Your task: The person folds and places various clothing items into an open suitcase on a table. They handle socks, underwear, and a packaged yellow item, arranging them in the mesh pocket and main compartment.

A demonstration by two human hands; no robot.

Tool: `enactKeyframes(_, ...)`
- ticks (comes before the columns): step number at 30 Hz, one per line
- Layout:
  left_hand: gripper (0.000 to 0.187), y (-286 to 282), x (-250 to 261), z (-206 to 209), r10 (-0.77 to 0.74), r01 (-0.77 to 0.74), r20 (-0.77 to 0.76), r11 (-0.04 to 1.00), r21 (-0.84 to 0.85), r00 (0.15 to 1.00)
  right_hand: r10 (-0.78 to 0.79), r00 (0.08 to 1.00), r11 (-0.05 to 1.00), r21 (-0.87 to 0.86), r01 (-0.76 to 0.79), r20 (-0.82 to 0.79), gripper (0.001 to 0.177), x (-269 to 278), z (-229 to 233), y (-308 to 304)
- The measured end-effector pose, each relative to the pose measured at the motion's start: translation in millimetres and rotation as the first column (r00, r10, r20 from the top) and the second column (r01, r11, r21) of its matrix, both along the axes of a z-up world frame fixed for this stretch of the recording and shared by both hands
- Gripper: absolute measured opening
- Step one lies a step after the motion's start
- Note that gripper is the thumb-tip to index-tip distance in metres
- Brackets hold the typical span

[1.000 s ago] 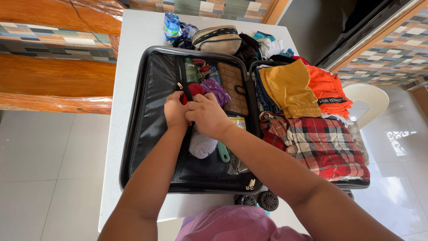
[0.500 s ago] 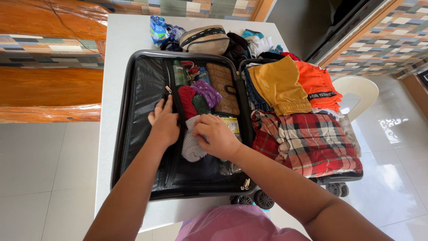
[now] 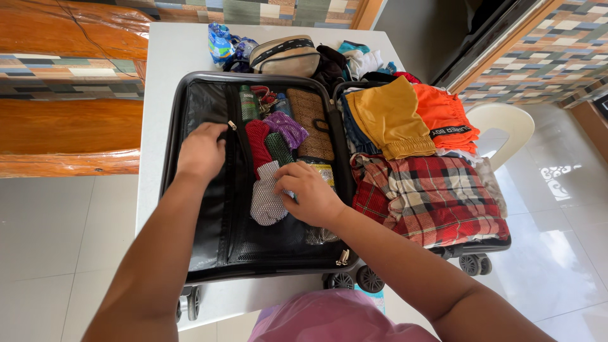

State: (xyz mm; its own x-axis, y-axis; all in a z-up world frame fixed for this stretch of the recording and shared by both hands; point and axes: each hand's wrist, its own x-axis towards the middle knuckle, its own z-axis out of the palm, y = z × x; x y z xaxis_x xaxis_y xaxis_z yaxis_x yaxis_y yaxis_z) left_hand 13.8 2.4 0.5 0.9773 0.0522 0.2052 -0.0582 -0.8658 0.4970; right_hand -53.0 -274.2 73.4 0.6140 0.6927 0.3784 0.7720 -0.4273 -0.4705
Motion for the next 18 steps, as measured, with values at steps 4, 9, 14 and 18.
enactKeyframes(4, 0.044, -3.9, 40.3, -9.1, -0.065, 0.067, -0.019, 0.946, 0.317, 0.998, -0.006, 1.0, 1.0, -0.02, 0.005, -0.013, 0.021, -9.0, -3.0, -0.9)
enactKeyframes(9, 0.019, -11.4, 65.1, -14.4, -0.02, 0.065, -0.088, 0.837, 0.544, 0.996, -0.025, 0.998, 0.997, -0.077, 0.02, -0.057, 0.023, -18.5, -5.4, -7.7)
enactKeyframes(14, 0.021, -11.0, 66.0, 1.1, -0.081, 0.166, -0.171, 0.8, 0.576, 0.982, -0.036, 0.997, 0.996, -0.078, 0.031, -0.073, 0.024, -21.0, -7.8, -8.7)
enactKeyframes(18, 0.027, -11.8, 52.9, 22.1, -0.094, 0.262, -0.302, 0.769, 0.584, 0.949, -0.021, 0.997, 0.998, -0.058, 0.017, -0.079, 0.026, -20.1, -10.8, -9.0)
